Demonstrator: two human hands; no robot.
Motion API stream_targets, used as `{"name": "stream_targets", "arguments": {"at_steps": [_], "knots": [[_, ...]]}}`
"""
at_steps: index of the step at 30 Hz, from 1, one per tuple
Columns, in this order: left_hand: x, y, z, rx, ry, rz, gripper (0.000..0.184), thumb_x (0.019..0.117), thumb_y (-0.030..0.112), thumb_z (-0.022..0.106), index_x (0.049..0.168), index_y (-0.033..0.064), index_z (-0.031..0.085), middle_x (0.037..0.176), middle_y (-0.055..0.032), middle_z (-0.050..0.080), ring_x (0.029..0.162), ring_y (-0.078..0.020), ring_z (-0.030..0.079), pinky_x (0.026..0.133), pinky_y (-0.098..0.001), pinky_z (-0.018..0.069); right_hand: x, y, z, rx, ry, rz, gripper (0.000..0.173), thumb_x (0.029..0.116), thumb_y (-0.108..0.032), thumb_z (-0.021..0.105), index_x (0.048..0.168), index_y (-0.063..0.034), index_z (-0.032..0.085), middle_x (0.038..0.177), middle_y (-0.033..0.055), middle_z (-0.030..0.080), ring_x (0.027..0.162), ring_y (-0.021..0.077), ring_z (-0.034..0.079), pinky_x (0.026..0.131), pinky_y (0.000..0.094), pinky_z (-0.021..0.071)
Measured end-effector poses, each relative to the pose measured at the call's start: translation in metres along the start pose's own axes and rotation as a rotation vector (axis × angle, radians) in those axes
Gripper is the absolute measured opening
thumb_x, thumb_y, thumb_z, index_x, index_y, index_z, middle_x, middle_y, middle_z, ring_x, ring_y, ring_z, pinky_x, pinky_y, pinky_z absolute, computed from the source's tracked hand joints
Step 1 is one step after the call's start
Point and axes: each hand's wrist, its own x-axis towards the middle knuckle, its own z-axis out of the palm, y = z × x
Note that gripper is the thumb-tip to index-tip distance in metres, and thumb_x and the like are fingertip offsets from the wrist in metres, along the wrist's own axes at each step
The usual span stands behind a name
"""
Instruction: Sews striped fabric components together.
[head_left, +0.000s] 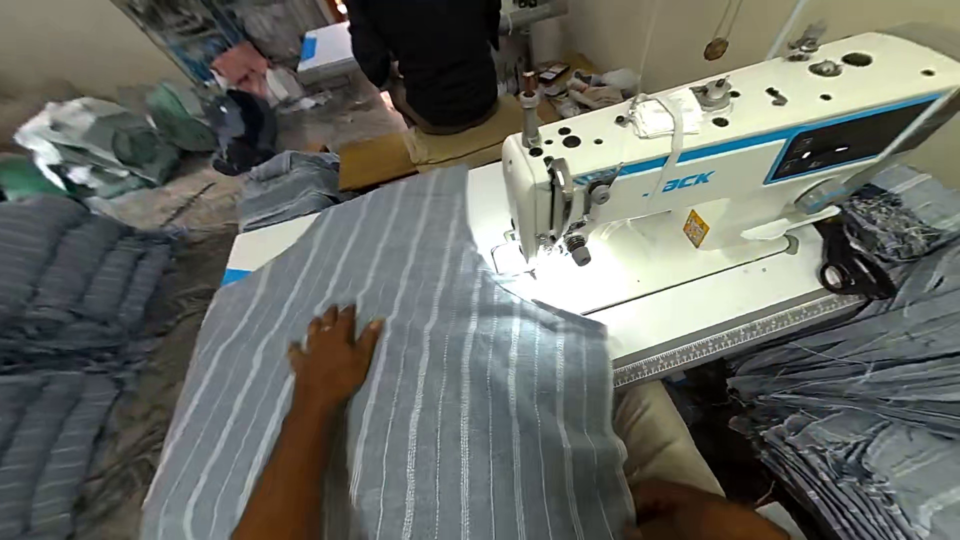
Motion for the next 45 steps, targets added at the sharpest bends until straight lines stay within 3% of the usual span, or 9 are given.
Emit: {"name": "stream_targets", "arguments": {"at_steps": [4,9,14,17,25,31,37,41,45], "knots": [[-0.024,-0.021,0.006,-0.042,0.163,-0.053,0.077,0.1017,0.066,0.041,0.145,0.0043,0.056,0.151,-0.0279,0.050,0.142,-0.0518,0.042,0.111,-0.0796,0.0260,0.024,-0.002,-0.034,0.002,0.294,-0.183,0.073,0.0956,-0.031,0.072,0.156,-0.0056,0.039,0.144,0.0101,0.059,0.125,0.0184,0.063,0.107,0.0377,0.0539],[-0.021,0.104,-0.015,-0.131,-0.021,0.305,0.035,0.1064,0.027,0.055,0.122,-0.0017,0.070,0.121,-0.0253,0.068,0.116,-0.0437,0.065,0.101,-0.0658,0.0488,0.071,-0.053,-0.014,-0.154,0.574,-0.239,0.034,0.0959,-0.042,0.072,0.103,-0.0089,0.073,0.090,0.0000,0.075,0.083,0.0089,0.072,0.079,0.0313,0.0607],[-0.013,0.277,-0.011,-0.167,-0.383,0.417,0.055,0.1030,0.050,0.056,0.090,-0.0023,0.069,0.088,-0.0223,0.069,0.087,-0.0401,0.069,0.076,-0.0619,0.0545,0.083,-0.084,-0.016,-0.485,0.858,-0.192,0.043,0.0995,-0.041,0.067,0.134,-0.0166,0.060,0.078,0.0016,0.069,0.063,0.0151,0.066,0.059,0.0385,0.0586],[-0.040,0.327,-0.069,-0.139,-0.577,0.187,0.058,0.1016,0.048,0.061,0.111,-0.0092,0.066,0.103,-0.0261,0.070,0.096,-0.0391,0.069,0.087,-0.0566,0.0540,0.070,-0.080,-0.005,-0.753,0.879,-0.080,0.058,0.1040,-0.036,0.055,0.158,-0.0177,0.042,0.075,0.0064,0.068,0.063,0.0234,0.065,0.061,0.0474,0.0571],[-0.045,0.342,-0.097,-0.145,-0.830,0.070,0.023,0.1088,0.015,0.050,0.111,-0.0040,0.063,0.082,-0.0110,0.067,0.068,-0.0138,0.065,0.070,-0.0287,0.0546,0.062,-0.070,-0.001,-1.046,0.827,0.006,0.068,0.1062,-0.031,0.049,0.166,-0.0143,0.021,0.069,0.0045,0.064,0.060,0.0256,0.066,0.056,0.0449,0.0559],[0.034,0.319,-0.003,-0.061,-0.973,0.472,0.032,0.1099,0.029,0.051,0.104,0.0011,0.065,0.080,-0.0094,0.070,0.062,-0.0152,0.070,0.061,-0.0311,0.0605,0.065,-0.079,-0.002,-1.083,0.759,0.073,0.071,0.1065,-0.028,0.048,0.167,-0.0160,0.012,0.070,0.0031,0.061,0.061,0.0247,0.066,0.055,0.0434,0.0559],[0.040,0.302,0.012,0.062,-0.562,0.905,0.031,0.1025,0.038,0.064,0.100,0.0065,0.066,0.086,-0.0110,0.066,0.084,-0.0281,0.066,0.079,-0.0503,0.0541,0.061,-0.094,-0.005,-1.056,0.623,0.198,0.075,0.1080,-0.030,0.049,0.167,-0.0217,0.004,0.075,0.0063,0.063,0.068,0.0282,0.068,0.061,0.0456,0.0567],[0.039,0.296,0.020,0.036,-0.526,1.073,0.032,0.1026,0.023,0.063,0.134,0.0179,0.065,0.135,-0.0107,0.063,0.116,-0.0295,0.066,0.097,-0.0516,0.0552,0.059,-0.103,-0.015,-1.209,0.735,0.068,0.061,0.1038,-0.038,0.055,0.158,-0.0158,0.041,0.064,0.0037,0.061,0.057,0.0261,0.065,0.050,0.0449,0.0534],[0.028,0.309,0.011,0.246,-0.568,1.225,0.038,0.0956,0.001,0.062,0.130,0.0169,0.067,0.124,-0.0123,0.062,0.104,-0.0310,0.067,0.085,-0.0495,0.0576,0.082,-0.111,-0.043,-1.157,0.913,-0.128,0.026,0.1043,-0.036,0.057,0.099,-0.0147,0.071,0.077,0.0043,0.065,0.068,0.0233,0.068,0.055,0.0440,0.0559]]}}
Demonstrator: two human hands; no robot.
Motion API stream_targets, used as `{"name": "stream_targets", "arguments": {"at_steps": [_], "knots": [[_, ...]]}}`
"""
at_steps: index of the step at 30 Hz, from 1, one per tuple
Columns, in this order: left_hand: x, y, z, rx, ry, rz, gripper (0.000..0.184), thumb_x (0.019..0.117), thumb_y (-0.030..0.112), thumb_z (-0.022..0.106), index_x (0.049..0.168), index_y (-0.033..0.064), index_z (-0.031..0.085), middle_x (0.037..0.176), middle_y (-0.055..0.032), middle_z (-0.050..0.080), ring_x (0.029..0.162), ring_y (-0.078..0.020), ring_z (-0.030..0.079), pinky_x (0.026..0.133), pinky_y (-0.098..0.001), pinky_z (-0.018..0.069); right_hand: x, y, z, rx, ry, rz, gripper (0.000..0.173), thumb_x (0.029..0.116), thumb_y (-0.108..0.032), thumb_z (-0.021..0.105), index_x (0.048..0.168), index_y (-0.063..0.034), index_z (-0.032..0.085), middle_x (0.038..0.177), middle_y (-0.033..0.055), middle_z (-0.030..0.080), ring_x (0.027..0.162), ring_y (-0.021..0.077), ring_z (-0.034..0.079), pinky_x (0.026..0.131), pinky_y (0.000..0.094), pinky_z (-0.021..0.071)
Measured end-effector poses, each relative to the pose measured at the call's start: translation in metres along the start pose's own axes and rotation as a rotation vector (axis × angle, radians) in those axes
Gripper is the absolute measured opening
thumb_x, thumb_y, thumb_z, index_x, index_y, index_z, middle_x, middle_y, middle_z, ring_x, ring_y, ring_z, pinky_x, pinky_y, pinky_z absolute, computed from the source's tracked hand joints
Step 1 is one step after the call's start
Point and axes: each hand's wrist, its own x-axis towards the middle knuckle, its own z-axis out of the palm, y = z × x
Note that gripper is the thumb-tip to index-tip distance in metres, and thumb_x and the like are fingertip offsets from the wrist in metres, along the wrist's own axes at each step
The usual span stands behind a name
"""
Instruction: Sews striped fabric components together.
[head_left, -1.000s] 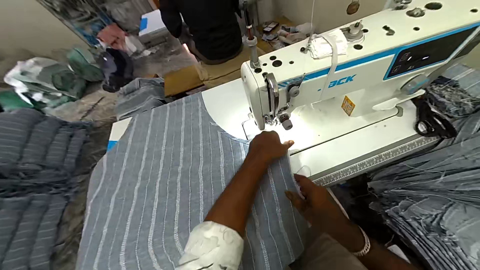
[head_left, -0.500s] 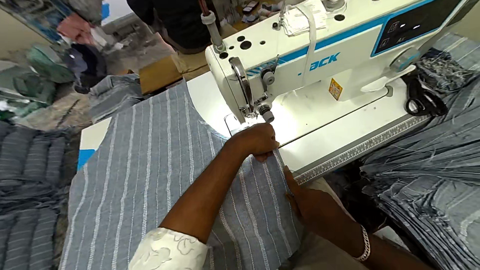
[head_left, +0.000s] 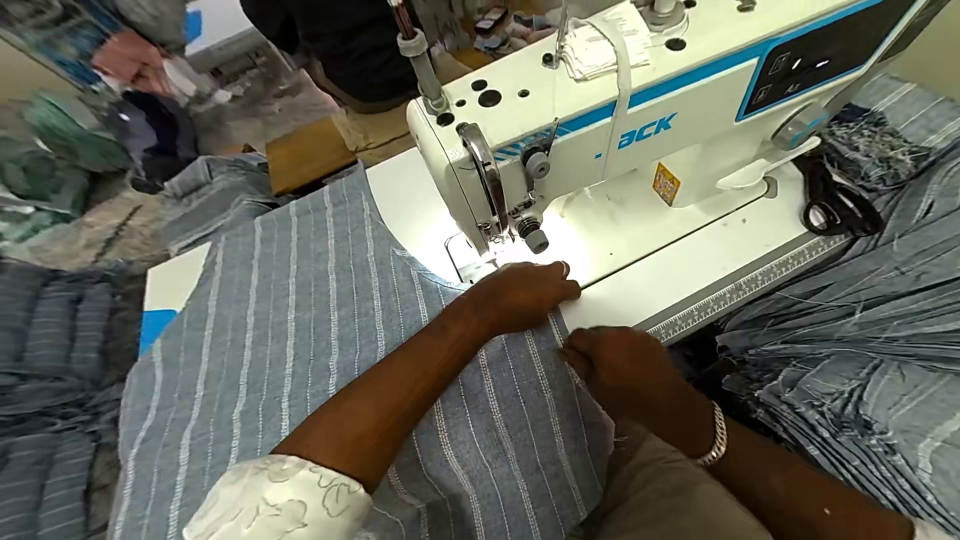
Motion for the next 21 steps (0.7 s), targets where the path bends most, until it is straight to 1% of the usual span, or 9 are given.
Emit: {"name": "stream_targets", "arguments": {"at_steps": [2,4,5,9,12,15,17,19,21], "knots": [[-0.004,-0.003,0.001,0.105,0.052,0.062,0.021,0.0993,0.000,0.058,0.116,0.0086,0.066,0.113,-0.0159,0.063,0.096,-0.0344,0.068,0.077,-0.0497,0.0579,0.010,-0.001,0.005,0.104,0.040,0.046,0.024,0.1020,-0.033,0.064,0.102,-0.0099,0.068,0.088,0.0068,0.064,0.073,0.0217,0.066,0.061,0.0407,0.0573],[-0.014,-0.015,0.010,0.176,0.157,0.108,0.012,0.1006,0.000,0.056,0.105,0.0052,0.065,0.106,-0.0166,0.064,0.091,-0.0343,0.069,0.071,-0.0479,0.0584,0.012,-0.006,0.004,0.158,0.010,0.118,0.035,0.1015,-0.034,0.066,0.124,-0.0077,0.065,0.103,0.0103,0.064,0.079,0.0232,0.068,0.067,0.0416,0.0596],[-0.020,-0.021,0.015,0.196,0.203,0.118,0.011,0.1009,0.001,0.055,0.103,0.0053,0.065,0.105,-0.0161,0.065,0.090,-0.0336,0.069,0.070,-0.0467,0.0587,0.010,-0.010,0.005,0.174,0.010,0.127,0.036,0.1019,-0.032,0.065,0.129,-0.0077,0.064,0.103,0.0107,0.065,0.079,0.0238,0.067,0.066,0.0424,0.0591],[-0.040,-0.029,0.047,0.225,0.463,0.078,0.011,0.0974,0.000,0.059,0.099,0.0034,0.070,0.102,-0.0177,0.071,0.089,-0.0346,0.072,0.070,-0.0468,0.0600,-0.001,-0.019,0.025,0.137,0.143,0.003,0.027,0.1021,-0.023,0.059,0.123,-0.0133,0.073,0.097,0.0057,0.067,0.074,0.0192,0.067,0.059,0.0377,0.0581],[-0.048,-0.011,0.076,0.227,0.673,-0.206,0.014,0.0970,0.005,0.059,0.096,0.0074,0.072,0.102,-0.0139,0.073,0.091,-0.0329,0.070,0.075,-0.0483,0.0545,-0.003,-0.023,0.032,0.087,0.156,-0.074,0.030,0.0993,-0.021,0.059,0.125,-0.0184,0.075,0.100,0.0035,0.067,0.073,0.0173,0.067,0.055,0.0363,0.0572],[-0.055,0.026,0.094,0.060,0.639,-0.642,0.032,0.1041,0.032,0.048,0.121,0.0211,0.074,0.133,-0.0062,0.068,0.130,-0.0338,0.058,0.098,-0.0570,0.0468,-0.004,-0.027,0.026,0.051,0.081,-0.096,0.030,0.0972,-0.021,0.062,0.124,-0.0185,0.075,0.102,0.0036,0.068,0.073,0.0177,0.068,0.056,0.0372,0.0585],[-0.057,0.040,0.101,-0.079,0.558,-0.760,0.050,0.1073,0.053,0.035,0.142,0.0294,0.063,0.155,-0.0030,0.053,0.150,-0.0394,0.036,0.114,-0.0713,0.0279,-0.001,-0.029,0.025,0.027,0.073,-0.108,0.028,0.0967,-0.020,0.062,0.121,-0.0168,0.076,0.099,0.0040,0.068,0.071,0.0177,0.068,0.055,0.0371,0.0579],[-0.053,0.036,0.102,-0.164,0.542,-0.767,0.054,0.1076,0.058,0.030,0.147,0.0328,0.058,0.160,-0.0002,0.048,0.155,-0.0393,0.028,0.116,-0.0779,0.0161,0.004,-0.030,0.023,0.000,0.066,-0.111,0.028,0.0980,-0.019,0.060,0.121,-0.0171,0.076,0.099,0.0042,0.068,0.072,0.0181,0.068,0.055,0.0378,0.0575],[-0.049,0.023,0.094,-0.222,0.512,-0.745,0.053,0.1079,0.056,0.029,0.147,0.0337,0.058,0.160,0.0012,0.047,0.156,-0.0374,0.026,0.117,-0.0787,0.0121,0.012,-0.034,0.018,-0.002,0.047,-0.083,0.030,0.0995,-0.017,0.059,0.125,-0.0155,0.074,0.103,0.0075,0.068,0.074,0.0222,0.069,0.056,0.0420,0.0582]]}}
